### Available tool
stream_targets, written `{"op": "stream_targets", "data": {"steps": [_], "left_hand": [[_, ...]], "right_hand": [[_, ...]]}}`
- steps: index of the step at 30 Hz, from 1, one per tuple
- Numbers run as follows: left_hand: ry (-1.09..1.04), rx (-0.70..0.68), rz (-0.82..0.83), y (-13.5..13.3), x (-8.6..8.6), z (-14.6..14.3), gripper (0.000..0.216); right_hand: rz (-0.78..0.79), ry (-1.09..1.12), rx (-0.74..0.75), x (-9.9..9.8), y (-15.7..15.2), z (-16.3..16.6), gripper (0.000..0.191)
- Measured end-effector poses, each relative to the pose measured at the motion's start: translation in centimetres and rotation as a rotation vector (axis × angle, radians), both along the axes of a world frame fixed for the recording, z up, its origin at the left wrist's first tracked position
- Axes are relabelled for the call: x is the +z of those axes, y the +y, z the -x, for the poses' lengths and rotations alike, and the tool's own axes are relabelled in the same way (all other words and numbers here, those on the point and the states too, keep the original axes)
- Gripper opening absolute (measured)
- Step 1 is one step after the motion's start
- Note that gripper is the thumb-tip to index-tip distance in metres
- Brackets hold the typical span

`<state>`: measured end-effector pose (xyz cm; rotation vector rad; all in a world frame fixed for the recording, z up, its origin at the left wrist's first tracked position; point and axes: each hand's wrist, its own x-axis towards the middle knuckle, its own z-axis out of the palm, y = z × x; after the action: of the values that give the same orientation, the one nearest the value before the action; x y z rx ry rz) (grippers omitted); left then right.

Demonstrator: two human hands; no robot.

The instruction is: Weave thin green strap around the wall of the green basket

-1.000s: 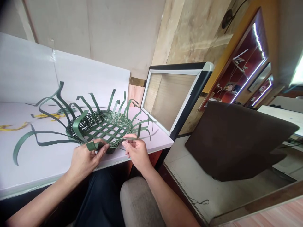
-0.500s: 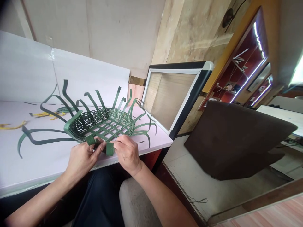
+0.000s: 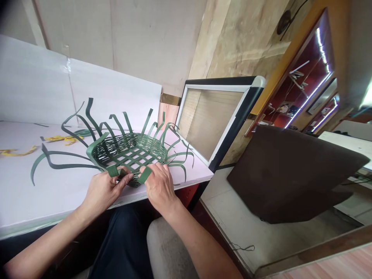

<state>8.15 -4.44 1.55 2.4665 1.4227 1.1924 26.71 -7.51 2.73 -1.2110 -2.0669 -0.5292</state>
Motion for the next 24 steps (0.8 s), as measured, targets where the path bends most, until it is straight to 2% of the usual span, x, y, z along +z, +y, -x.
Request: {"op": "stream_targets", "data": {"steps": [4,11,15,20,24], "left_hand": [[0.019,0.003,0.009,0.1,0.1,0.0,0.026],[-0.003,-0.011,0.033,0.3,0.0,0.2,0.027],[-0.009,-0.023,0.041,0.4,0.0,0.2,0.026],[-0.021,-0.041,0.051,0.3,0.0,0.3,0.027],[-0.045,-0.105,0.075,0.7,0.1,0.9,0.030]], "right_hand": [[-0.114,-0.020,-0.135,-1.4,-0.5,1.2,0.012],[-0.239,-0.083,-0.181,-2.4,-0.3,1.2,0.021],[-0.254,-0.070,-0.158,-2.7,-0.2,0.9,0.025],[-0.187,-0.006,-0.141,-3.6,0.3,0.7,0.024],[-0.194,-0.090,-0.069,-4.0,0.6,-0.2,0.030]]}}
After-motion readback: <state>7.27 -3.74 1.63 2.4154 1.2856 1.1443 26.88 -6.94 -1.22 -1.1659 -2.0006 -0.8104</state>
